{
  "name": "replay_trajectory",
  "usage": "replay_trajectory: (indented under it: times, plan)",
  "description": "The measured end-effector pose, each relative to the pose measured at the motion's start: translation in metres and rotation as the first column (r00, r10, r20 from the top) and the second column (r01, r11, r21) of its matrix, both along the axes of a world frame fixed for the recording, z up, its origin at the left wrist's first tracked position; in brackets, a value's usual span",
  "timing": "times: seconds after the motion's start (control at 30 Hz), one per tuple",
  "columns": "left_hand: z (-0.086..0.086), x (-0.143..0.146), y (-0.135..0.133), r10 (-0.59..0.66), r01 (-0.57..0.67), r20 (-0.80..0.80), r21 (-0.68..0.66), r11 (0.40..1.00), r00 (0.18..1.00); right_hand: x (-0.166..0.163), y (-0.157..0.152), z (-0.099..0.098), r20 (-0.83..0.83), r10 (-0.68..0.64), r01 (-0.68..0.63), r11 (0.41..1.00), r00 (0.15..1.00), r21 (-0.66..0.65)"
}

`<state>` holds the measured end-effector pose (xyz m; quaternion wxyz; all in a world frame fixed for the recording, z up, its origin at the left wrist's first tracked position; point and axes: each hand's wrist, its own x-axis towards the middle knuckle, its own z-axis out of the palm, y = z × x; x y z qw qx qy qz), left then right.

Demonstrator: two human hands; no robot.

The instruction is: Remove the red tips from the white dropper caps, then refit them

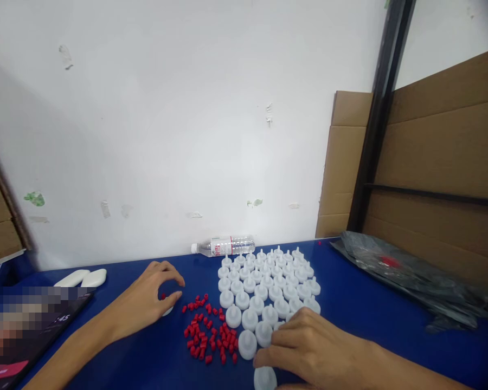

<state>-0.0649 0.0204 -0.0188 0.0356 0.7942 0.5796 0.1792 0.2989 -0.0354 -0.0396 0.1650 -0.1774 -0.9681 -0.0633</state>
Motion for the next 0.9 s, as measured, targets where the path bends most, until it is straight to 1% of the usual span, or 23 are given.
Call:
replay_trajectory:
  times: [0.1, 0.17, 0.23, 0.43, 0.57, 0.67, 0.73, 0.83, 0.9]
  plan:
    - [-0.002, 0.001, -0.003, -0.087, 0.092, 0.082, -0.058, 0.994, 0.993, 0.001, 0.000, -0.001, 0.057, -0.016, 0.018, 0.999, 0.998, -0.044]
    - [-0.002, 0.002, -0.004, -0.115, 0.125, 0.080, -0.137, 0.983, 0.990, 0.001, 0.000, -0.001, 0.079, -0.017, 0.021, 0.998, 0.997, -0.054]
    - [-0.002, 0.003, -0.003, -0.139, 0.151, 0.078, -0.187, 0.971, 0.987, 0.000, 0.000, -0.001, 0.096, -0.034, 0.040, 0.997, 0.995, -0.066]
    - [-0.007, 0.003, 0.000, -0.165, 0.175, 0.071, -0.170, 0.970, 0.984, -0.003, -0.002, 0.004, 0.077, -0.071, 0.083, 0.983, 0.994, -0.161]
    - [-0.008, 0.005, 0.000, -0.144, 0.151, 0.059, -0.153, 0.976, 0.988, -0.002, -0.002, 0.004, 0.078, -0.048, 0.058, 0.989, 0.996, -0.134]
    - [-0.004, 0.013, -0.005, -0.099, 0.105, 0.061, -0.108, 0.989, 0.993, -0.001, -0.004, 0.005, -0.023, 0.005, -0.007, 0.995, 1.000, -0.100]
    - [0.000, 0.020, -0.010, -0.099, 0.102, 0.074, -0.037, 0.994, 0.992, 0.000, -0.005, 0.007, -0.130, 0.042, -0.049, 0.998, 0.991, -0.050]
    - [0.000, 0.035, -0.018, -0.186, 0.176, 0.104, 0.099, 0.979, 0.977, -0.002, -0.008, 0.011, -0.224, 0.100, -0.092, 0.995, 0.970, 0.045]
    - [-0.003, 0.046, -0.024, -0.280, 0.254, 0.129, 0.190, 0.948, 0.951, -0.003, -0.009, 0.012, -0.255, 0.111, -0.090, 0.992, 0.961, 0.090]
